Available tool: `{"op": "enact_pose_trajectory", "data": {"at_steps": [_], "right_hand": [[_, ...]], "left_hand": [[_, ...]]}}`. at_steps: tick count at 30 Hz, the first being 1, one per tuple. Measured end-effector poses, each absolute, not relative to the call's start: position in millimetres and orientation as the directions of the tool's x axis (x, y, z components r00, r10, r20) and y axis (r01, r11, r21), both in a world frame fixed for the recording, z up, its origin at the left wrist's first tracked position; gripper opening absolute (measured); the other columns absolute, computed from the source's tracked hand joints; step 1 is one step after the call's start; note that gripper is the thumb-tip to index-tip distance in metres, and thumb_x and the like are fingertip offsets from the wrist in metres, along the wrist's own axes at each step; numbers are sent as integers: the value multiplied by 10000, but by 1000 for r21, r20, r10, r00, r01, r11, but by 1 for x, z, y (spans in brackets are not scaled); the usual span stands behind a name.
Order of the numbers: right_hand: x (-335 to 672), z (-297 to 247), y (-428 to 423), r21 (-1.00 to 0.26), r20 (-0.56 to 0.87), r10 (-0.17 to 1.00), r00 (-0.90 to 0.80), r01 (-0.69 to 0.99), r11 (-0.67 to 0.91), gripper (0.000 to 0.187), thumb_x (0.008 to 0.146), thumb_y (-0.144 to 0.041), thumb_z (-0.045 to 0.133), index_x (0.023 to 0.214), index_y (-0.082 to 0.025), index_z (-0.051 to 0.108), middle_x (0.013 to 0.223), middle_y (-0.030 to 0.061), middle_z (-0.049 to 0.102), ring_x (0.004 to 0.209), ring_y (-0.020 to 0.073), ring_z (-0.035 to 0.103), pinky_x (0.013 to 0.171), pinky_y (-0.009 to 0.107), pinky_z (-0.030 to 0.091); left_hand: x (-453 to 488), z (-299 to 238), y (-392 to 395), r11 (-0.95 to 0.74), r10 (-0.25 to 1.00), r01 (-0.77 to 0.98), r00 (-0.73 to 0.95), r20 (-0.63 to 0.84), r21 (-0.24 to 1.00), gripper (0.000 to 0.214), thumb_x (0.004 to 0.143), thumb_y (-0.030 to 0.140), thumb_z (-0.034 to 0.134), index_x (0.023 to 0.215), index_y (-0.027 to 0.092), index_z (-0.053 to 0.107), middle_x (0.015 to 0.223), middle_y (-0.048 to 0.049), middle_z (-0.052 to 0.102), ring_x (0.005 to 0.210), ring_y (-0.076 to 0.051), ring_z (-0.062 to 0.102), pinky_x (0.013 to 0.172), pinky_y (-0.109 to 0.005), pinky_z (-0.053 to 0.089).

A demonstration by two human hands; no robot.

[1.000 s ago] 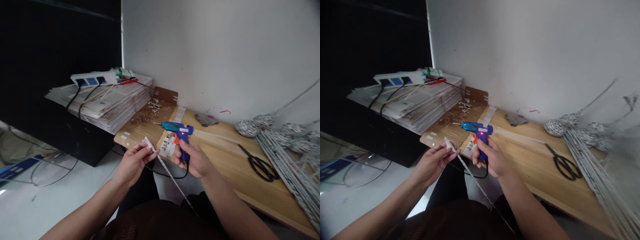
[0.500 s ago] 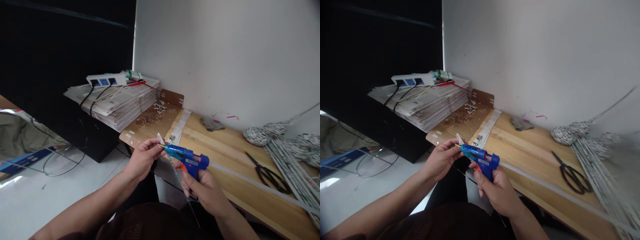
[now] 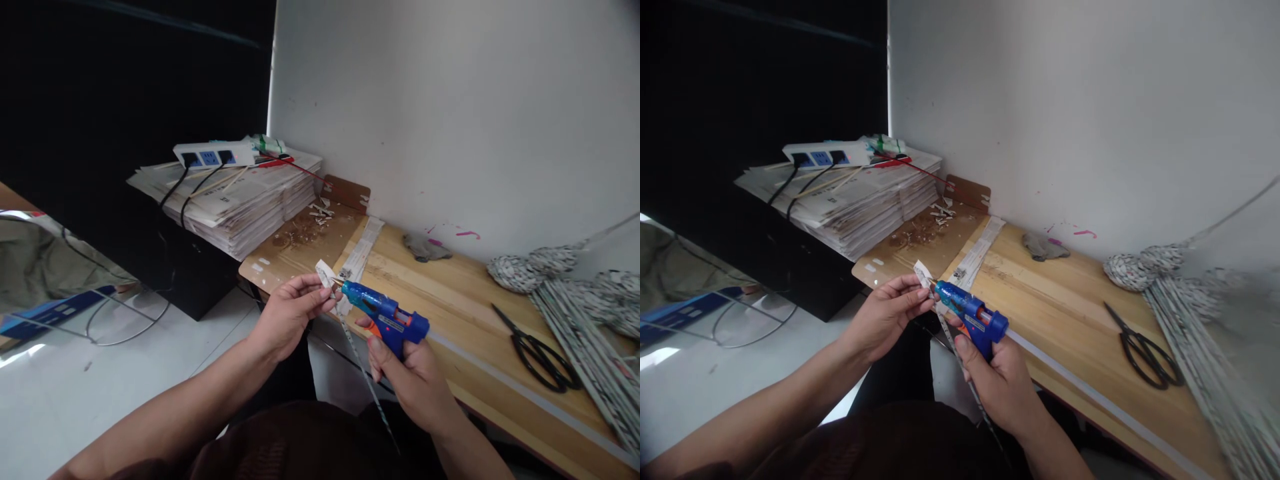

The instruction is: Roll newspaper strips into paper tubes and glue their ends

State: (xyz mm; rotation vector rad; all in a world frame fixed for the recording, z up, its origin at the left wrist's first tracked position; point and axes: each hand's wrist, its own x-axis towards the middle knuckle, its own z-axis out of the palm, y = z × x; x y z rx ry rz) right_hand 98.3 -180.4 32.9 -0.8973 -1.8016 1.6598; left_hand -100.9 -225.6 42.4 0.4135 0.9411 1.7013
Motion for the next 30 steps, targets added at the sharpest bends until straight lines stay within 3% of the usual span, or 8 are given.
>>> {"op": "enact_pose_trajectory", "data": {"at_steps": [10,18,25,30], "right_hand": [[97,33,-177,-996,-68,752,-656,91,-11,374,904,-505,594,1168,-244,640,594,-21,507,509,128,478,507,276,410],[102,34,-177,-974,117,794,-596,89,210,301,882,-342,647,1180,-323,678,684,29,593,636,210,571,558,345,499],[100,40,-181,-850,277,739,-614,202,487,296,908,-271,610,1190,-344,664,1072,70,685,1039,289,627,858,452,530],[104,36,-180,-776,285,713,-640,283,563,292,923,-273,588,1205,-312,654,1122,64,689,1078,281,623,931,462,504]], "left_hand": [[-102,46,-229,-53,924,-672,-314,-219,739,170,719,97,794,873,115,727,838,-82,764,813,-179,745,729,-210,599],[-101,46,-233,-52,930,-680,-299,-212,731,155,724,87,790,868,118,740,844,-87,770,811,-188,751,719,-201,604],[-100,47,-230,-46,931,-691,-292,-221,721,145,721,72,785,857,111,755,828,-76,771,747,-153,740,719,-198,608],[-101,46,-231,-41,930,-693,-289,-226,720,160,707,76,799,858,112,757,826,-64,767,723,-137,733,713,-195,609]]}}
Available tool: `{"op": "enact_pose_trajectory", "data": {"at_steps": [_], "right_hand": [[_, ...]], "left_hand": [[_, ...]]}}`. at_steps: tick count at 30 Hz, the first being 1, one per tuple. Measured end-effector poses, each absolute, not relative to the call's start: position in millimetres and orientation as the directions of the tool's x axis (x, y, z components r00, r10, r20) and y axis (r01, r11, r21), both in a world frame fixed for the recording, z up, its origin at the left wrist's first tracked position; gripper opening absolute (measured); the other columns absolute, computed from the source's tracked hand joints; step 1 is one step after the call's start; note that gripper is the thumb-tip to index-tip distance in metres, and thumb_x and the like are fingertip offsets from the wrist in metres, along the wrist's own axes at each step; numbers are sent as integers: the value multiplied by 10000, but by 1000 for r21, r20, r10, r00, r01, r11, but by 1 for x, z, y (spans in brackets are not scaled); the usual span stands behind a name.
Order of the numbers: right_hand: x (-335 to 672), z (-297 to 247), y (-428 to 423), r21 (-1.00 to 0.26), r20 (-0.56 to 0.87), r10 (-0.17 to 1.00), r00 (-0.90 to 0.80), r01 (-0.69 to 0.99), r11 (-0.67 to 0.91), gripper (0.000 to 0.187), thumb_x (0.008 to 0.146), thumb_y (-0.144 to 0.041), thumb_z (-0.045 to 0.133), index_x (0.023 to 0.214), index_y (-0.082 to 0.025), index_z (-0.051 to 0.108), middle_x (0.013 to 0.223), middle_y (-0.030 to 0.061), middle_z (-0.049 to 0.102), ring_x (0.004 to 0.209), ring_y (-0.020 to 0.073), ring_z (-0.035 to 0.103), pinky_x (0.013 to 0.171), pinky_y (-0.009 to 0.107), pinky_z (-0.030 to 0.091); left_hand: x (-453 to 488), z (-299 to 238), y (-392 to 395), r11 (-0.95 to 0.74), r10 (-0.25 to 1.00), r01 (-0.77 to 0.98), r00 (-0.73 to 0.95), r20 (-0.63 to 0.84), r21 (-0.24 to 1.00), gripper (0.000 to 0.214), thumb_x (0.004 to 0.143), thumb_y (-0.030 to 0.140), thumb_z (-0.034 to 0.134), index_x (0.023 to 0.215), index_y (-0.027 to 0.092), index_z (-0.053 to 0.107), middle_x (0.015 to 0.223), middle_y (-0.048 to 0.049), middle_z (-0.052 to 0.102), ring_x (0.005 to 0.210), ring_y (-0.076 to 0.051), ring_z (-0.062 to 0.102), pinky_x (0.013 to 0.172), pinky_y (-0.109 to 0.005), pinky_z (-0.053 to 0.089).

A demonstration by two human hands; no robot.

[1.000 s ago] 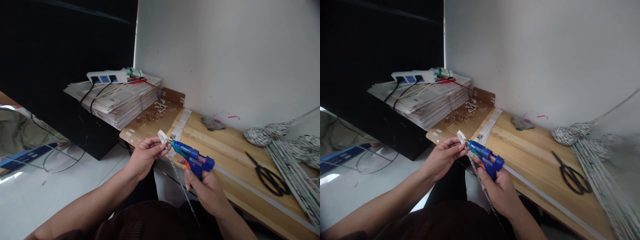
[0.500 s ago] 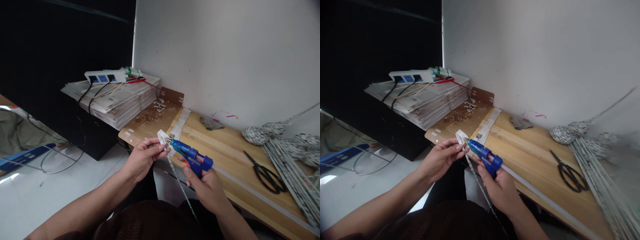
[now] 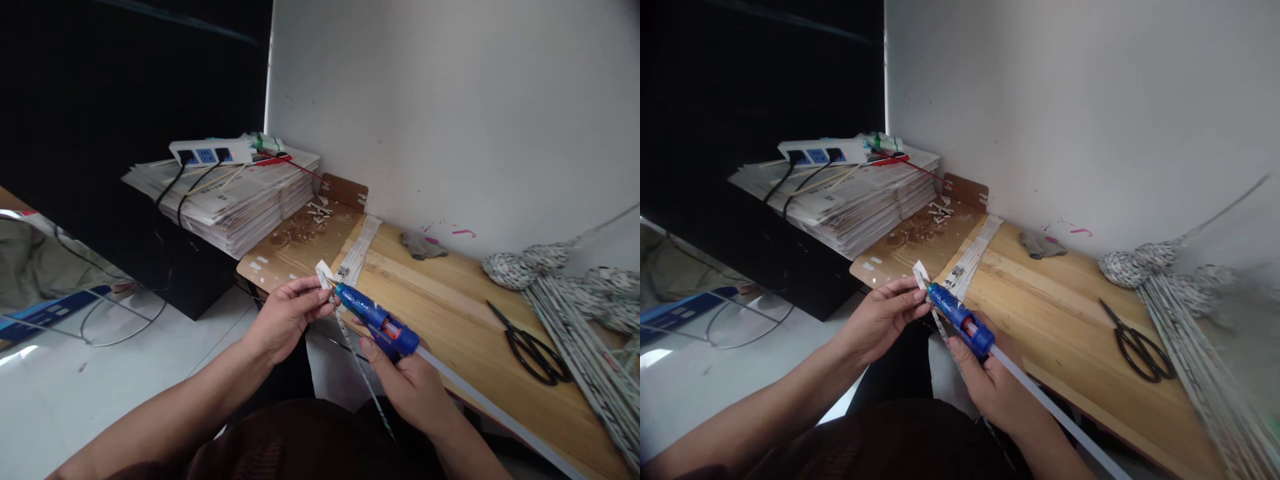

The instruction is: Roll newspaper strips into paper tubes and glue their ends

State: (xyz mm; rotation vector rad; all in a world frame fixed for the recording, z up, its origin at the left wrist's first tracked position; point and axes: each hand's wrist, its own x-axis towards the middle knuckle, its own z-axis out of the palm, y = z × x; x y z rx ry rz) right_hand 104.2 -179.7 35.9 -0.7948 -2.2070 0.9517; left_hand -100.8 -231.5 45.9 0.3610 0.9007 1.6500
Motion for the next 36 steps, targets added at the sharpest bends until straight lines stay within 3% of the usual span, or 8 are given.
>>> {"op": "enact_pose_trajectory", "data": {"at_steps": [5,12,22,36], "right_hand": [[106,33,-179,-745,271,703,-658,319,585,312,928,-299,567,1229,-270,646,1134,75,692,1041,269,646,860,409,540],[105,33,-180,-753,267,722,-638,329,570,320,919,-316,582,1229,-277,650,1096,82,693,1006,277,648,868,452,533],[97,16,-178,-953,127,752,-647,129,273,324,920,-335,605,1236,-282,655,797,51,643,742,209,607,630,348,511],[94,14,-177,-998,-64,719,-692,34,-56,356,916,-492,597,1145,-221,620,628,-34,491,519,92,438,508,253,376]], "left_hand": [[-101,46,-232,-37,937,-693,-275,-217,720,151,719,76,793,860,113,758,821,-58,767,721,-131,732,715,-190,608],[-103,45,-232,-29,938,-699,-266,-222,715,147,729,68,780,868,112,765,834,-67,771,735,-133,734,720,-185,606],[-104,41,-231,-24,937,-705,-262,-229,709,147,711,90,803,854,108,775,823,-53,763,701,-108,717,701,-166,604],[-107,39,-231,0,955,-710,-210,-211,704,96,750,100,775,844,118,775,808,-55,764,729,-119,724,713,-168,601]]}}
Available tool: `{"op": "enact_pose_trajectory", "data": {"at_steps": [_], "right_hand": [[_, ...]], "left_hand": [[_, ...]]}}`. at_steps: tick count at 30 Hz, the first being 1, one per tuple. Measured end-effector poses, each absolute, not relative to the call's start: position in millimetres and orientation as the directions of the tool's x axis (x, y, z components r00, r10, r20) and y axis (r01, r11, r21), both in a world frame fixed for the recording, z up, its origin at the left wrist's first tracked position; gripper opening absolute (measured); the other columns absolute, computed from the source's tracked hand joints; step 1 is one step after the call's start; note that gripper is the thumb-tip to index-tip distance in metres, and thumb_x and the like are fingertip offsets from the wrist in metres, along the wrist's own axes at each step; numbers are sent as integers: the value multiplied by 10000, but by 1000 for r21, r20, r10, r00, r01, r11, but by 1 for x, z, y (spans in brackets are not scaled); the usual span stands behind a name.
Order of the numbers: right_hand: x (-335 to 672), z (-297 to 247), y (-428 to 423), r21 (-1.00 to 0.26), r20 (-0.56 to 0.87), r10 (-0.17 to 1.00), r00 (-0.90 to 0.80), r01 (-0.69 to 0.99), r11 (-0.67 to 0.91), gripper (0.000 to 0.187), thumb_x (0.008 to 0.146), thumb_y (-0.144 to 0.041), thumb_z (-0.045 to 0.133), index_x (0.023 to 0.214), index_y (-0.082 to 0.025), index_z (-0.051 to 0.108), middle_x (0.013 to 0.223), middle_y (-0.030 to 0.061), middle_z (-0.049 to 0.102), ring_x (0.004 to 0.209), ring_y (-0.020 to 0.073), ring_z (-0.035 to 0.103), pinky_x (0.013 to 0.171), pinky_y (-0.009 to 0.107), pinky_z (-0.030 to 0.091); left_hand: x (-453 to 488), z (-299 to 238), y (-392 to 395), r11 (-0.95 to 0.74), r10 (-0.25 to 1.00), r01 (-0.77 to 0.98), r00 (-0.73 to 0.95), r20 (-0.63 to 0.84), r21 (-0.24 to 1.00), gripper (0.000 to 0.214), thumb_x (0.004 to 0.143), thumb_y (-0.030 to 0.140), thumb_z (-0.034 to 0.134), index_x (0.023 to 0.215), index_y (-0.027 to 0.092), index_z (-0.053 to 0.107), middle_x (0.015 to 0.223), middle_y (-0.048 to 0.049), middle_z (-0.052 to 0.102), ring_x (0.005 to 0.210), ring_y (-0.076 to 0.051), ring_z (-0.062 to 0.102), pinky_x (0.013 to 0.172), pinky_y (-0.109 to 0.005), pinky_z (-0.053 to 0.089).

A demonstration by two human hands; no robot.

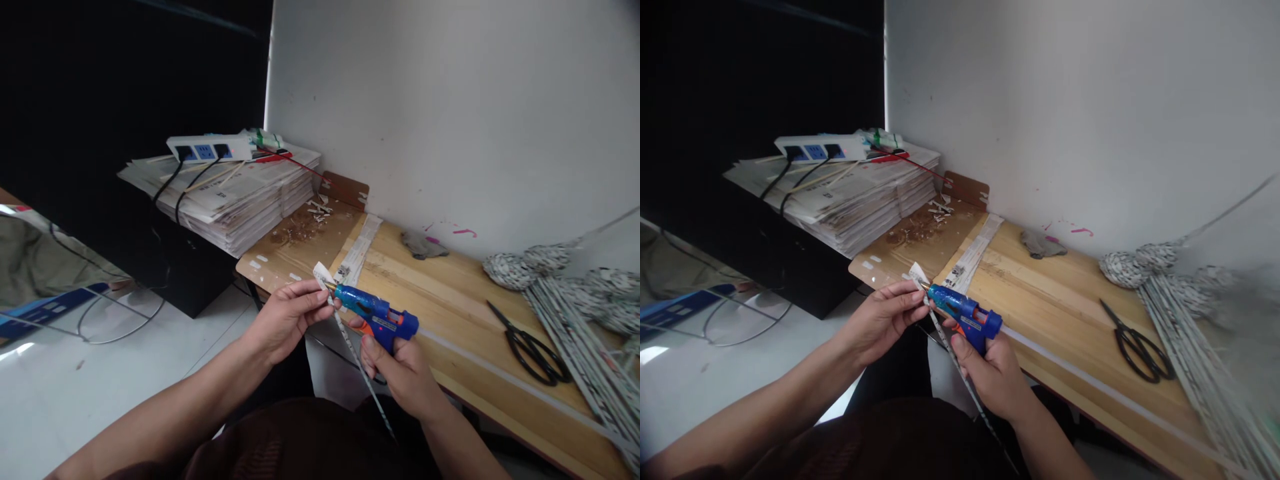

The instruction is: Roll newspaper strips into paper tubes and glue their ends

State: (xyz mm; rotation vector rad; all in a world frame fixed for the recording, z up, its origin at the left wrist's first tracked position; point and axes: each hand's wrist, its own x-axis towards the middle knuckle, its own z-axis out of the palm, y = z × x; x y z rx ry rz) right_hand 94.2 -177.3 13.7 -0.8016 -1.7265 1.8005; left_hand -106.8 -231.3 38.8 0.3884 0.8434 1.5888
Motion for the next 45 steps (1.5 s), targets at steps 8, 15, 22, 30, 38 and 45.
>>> {"op": "enact_pose_trajectory", "data": {"at_steps": [8,15,22,30,38,45], "right_hand": [[93,20,-177,-997,-81,710,-700,43,-71,380,924,-504,582,1150,-199,596,620,-45,476,510,85,444,508,248,360],[99,20,-176,-995,-99,706,-701,53,-87,372,926,-482,588,1163,-195,601,604,-43,475,504,94,430,495,251,349],[92,21,-176,-983,-114,700,-705,-22,-182,368,930,-483,584,1117,-167,604,554,-63,441,456,71,392,464,236,285],[88,25,-177,-962,-111,732,-672,-112,-249,297,932,-453,594,1040,-176,589,552,-69,446,444,62,397,431,208,257],[90,26,-176,-963,-130,700,-702,-79,-259,294,947,-436,577,1083,-175,583,544,-71,444,428,65,381,426,214,258],[98,26,-177,-976,-121,699,-704,-45,-215,319,940,-445,583,1108,-173,589,554,-67,444,449,67,394,451,231,260]], "left_hand": [[-106,38,-232,-16,944,-712,-241,-223,702,114,723,98,797,831,125,773,795,-56,764,724,-129,729,706,-179,603],[-107,39,-233,4,941,-700,-240,-240,715,148,716,111,806,860,112,774,830,-65,765,738,-132,728,710,-182,600],[-105,40,-233,3,944,-687,-239,-230,727,136,723,137,806,853,116,773,826,-75,766,761,-137,727,716,-183,588],[-102,37,-234,-5,936,-696,-256,-242,718,128,696,119,822,811,125,766,794,-58,761,745,-162,740,701,-208,602],[-105,39,-234,-16,933,-703,-266,-242,711,139,690,115,826,814,124,764,807,-64,764,755,-162,743,695,-193,603],[-104,41,-232,-17,931,-701,-272,-245,713,121,681,118,829,769,116,745,773,-56,750,769,-173,745,693,-193,602]]}}
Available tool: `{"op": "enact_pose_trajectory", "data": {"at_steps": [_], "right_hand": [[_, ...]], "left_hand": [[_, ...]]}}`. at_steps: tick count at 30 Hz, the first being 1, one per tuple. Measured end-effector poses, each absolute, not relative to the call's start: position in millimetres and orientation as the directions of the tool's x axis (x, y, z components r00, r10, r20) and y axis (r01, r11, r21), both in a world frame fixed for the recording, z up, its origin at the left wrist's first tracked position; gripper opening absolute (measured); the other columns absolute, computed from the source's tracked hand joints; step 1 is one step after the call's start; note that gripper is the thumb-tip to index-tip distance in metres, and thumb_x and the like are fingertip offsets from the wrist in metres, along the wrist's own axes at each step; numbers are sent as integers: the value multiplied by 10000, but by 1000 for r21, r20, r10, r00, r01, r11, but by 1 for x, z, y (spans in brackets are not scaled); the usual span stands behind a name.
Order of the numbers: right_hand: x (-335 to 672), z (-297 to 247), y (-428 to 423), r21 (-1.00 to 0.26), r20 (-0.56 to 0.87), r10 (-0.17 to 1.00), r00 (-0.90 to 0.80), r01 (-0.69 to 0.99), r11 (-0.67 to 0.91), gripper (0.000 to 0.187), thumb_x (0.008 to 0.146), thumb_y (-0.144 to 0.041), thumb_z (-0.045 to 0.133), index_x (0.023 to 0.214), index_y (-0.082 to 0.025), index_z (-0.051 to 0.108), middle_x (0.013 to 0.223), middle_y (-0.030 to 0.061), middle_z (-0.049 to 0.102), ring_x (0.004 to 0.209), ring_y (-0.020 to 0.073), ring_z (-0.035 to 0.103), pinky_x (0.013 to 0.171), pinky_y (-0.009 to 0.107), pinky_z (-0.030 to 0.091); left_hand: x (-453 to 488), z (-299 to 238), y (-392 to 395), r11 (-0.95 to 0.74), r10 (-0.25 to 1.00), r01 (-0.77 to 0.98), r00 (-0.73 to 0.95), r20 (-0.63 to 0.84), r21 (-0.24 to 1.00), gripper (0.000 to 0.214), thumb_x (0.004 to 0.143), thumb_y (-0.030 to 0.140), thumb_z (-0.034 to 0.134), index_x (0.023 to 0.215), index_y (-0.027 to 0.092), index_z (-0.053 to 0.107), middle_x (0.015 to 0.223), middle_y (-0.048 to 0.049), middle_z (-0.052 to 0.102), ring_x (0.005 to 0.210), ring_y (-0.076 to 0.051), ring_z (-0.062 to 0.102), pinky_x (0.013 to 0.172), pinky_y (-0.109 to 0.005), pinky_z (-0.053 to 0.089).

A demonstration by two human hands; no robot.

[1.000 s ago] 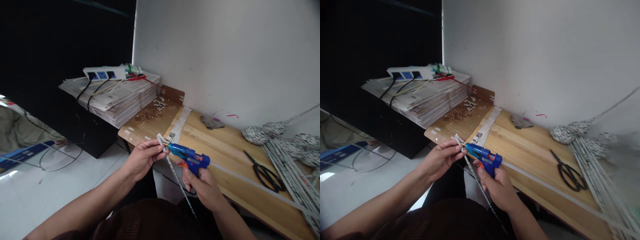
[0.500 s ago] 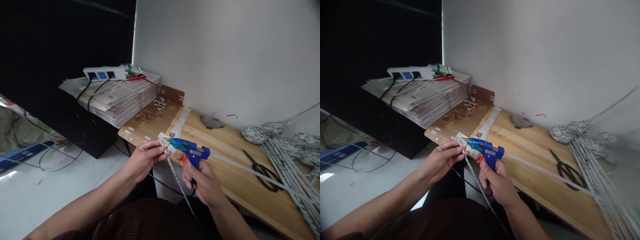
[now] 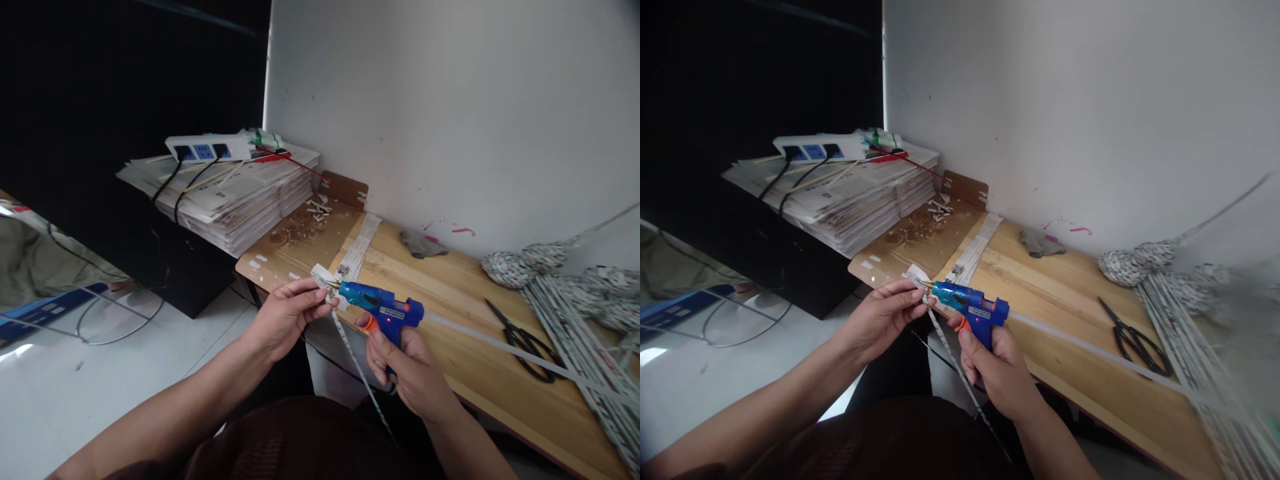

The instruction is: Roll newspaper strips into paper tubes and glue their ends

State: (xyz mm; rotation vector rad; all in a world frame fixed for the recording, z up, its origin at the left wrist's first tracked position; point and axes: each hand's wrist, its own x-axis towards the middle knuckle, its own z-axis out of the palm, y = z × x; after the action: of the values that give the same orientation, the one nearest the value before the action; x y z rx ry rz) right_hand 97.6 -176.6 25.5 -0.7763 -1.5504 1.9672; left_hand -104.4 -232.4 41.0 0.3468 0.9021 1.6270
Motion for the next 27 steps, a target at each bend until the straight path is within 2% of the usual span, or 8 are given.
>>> {"op": "enact_pose_trajectory", "data": {"at_steps": [4,11,22,27], "right_hand": [[98,25,-177,-981,-126,710,-693,-18,-192,328,940,-456,579,1121,-182,582,551,-67,448,448,73,399,452,234,261],[93,28,-176,-969,-137,680,-721,-44,-241,338,930,-472,587,1098,-178,579,537,-75,437,425,66,381,444,223,263],[94,29,-175,-963,-146,722,-676,-70,-260,340,919,-474,600,1064,-167,598,558,-70,432,436,62,386,438,215,241],[90,21,-175,-987,-114,758,-642,-13,-160,324,903,-469,621,1071,-192,621,641,-22,557,475,77,431,428,214,282]], "left_hand": [[-103,42,-232,-15,934,-699,-265,-241,715,127,687,115,822,790,117,748,799,-64,757,759,-166,742,680,-190,599],[-101,44,-232,-15,936,-700,-262,-236,714,99,694,110,816,757,118,739,775,-52,751,750,-153,736,688,-189,597],[-101,45,-233,1,939,-700,-245,-241,715,99,705,116,808,792,121,762,806,-61,758,749,-153,733,687,-190,598],[-101,47,-233,5,938,-692,-246,-243,722,75,731,128,793,798,113,761,797,-72,755,749,-140,725,694,-175,595]]}}
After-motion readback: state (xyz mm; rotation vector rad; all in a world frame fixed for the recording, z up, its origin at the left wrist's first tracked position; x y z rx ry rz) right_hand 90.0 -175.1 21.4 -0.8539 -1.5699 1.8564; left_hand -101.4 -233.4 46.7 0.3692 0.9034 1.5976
